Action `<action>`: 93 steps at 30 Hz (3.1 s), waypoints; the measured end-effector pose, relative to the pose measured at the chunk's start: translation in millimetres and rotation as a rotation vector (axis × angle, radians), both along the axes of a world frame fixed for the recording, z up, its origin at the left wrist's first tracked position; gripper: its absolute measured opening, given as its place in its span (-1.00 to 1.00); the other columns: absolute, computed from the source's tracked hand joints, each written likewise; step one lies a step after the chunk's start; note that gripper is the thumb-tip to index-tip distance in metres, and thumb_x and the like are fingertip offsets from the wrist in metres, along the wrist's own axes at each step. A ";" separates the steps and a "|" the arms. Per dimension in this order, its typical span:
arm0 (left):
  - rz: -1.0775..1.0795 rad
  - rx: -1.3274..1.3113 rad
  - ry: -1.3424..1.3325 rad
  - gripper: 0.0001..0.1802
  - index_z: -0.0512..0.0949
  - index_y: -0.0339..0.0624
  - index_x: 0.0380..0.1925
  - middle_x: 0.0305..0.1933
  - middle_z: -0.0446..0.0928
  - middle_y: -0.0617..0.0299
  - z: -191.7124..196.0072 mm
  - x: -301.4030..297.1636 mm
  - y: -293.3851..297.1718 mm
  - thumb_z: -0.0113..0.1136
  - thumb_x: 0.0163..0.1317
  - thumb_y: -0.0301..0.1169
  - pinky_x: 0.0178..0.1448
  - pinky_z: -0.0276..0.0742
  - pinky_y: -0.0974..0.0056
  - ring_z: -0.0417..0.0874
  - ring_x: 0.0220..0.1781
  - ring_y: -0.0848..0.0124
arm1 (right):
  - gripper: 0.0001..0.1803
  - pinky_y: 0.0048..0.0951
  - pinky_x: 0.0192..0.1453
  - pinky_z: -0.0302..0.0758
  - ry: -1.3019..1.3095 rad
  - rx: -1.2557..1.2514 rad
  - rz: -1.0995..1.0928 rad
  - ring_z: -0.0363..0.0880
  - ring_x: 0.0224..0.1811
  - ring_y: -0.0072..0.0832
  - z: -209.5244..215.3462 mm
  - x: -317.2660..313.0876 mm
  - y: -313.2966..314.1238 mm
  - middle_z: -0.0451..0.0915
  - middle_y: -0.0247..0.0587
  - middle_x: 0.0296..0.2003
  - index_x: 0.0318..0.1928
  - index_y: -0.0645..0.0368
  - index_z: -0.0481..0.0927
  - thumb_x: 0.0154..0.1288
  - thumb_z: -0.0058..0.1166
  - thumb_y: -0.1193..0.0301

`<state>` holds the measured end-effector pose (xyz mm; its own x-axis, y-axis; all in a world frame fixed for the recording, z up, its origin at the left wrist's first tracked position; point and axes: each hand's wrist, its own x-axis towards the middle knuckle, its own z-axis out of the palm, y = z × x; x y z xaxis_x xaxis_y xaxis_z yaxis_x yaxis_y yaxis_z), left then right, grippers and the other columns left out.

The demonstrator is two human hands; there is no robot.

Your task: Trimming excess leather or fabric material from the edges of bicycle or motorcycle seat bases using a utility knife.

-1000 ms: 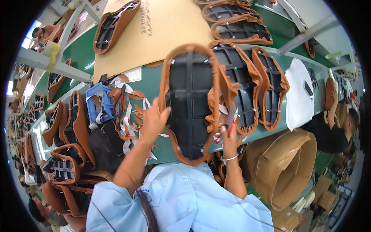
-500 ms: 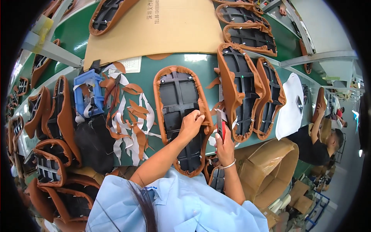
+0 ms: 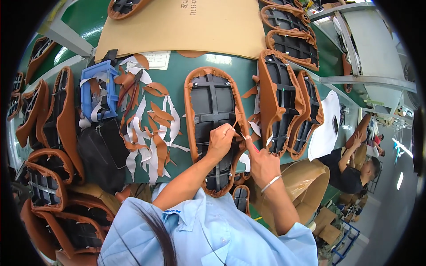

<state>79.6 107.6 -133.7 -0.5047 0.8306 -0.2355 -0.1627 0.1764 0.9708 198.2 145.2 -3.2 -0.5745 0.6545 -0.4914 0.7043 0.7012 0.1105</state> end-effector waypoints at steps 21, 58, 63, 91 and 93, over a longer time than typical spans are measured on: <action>0.115 0.281 0.265 -0.85 0.39 -0.31 -0.54 -0.60 0.33 0.09 41.3 -18.4 -8.2 0.05 0.19 -0.52 -0.47 0.30 0.26 0.37 -0.61 0.28 | -0.43 -0.09 -0.53 0.40 0.173 -0.017 -0.169 0.53 -0.59 -0.07 5.1 25.7 -26.4 0.53 -0.02 -0.56 0.29 -0.05 0.23 0.27 -0.03 0.32; 0.473 0.303 -0.151 -0.48 0.34 -0.25 0.06 -0.12 0.41 0.26 44.2 -246.9 34.0 0.25 0.17 -0.25 0.08 0.33 0.33 0.40 -0.07 0.45 | -0.45 -0.49 -0.04 0.38 1.346 -0.480 -0.460 0.42 -0.18 -0.42 -32.5 -127.4 40.5 0.40 -0.12 -0.16 0.23 0.35 0.13 0.32 -0.02 0.39; 0.838 0.412 0.152 -0.52 0.41 -0.28 -0.09 -0.31 0.41 0.27 47.7 -401.0 75.5 0.24 0.17 -0.13 -0.04 0.32 0.37 0.39 -0.24 0.47 | -0.49 -0.47 -0.23 0.43 1.191 -0.192 -0.339 0.47 -0.33 -0.45 -98.5 -98.0 51.2 0.48 -0.10 -0.22 0.16 0.36 0.26 0.28 0.02 0.36; -0.195 -0.198 0.902 -0.46 0.34 -0.28 -0.06 -0.27 0.45 0.07 14.8 -116.9 70.5 0.26 -0.05 -0.31 -0.09 0.27 0.09 0.48 -0.18 0.15 | -0.50 -0.39 -0.10 0.39 1.198 -0.299 -0.950 0.43 -0.27 -0.40 -129.2 -52.6 56.7 0.45 -0.17 -0.30 0.02 0.29 0.38 0.18 0.18 0.24; -0.304 -0.193 0.810 -0.54 0.34 -0.27 -0.15 -0.37 0.52 -0.01 20.8 -49.0 19.9 0.28 -0.06 -0.39 -0.24 0.36 0.00 0.55 -0.28 0.03 | -0.53 -0.39 -0.14 0.39 1.321 -0.353 -0.964 0.42 -0.31 -0.41 -128.1 -53.4 69.6 0.45 -0.19 -0.34 -0.04 0.25 0.42 0.16 0.21 0.22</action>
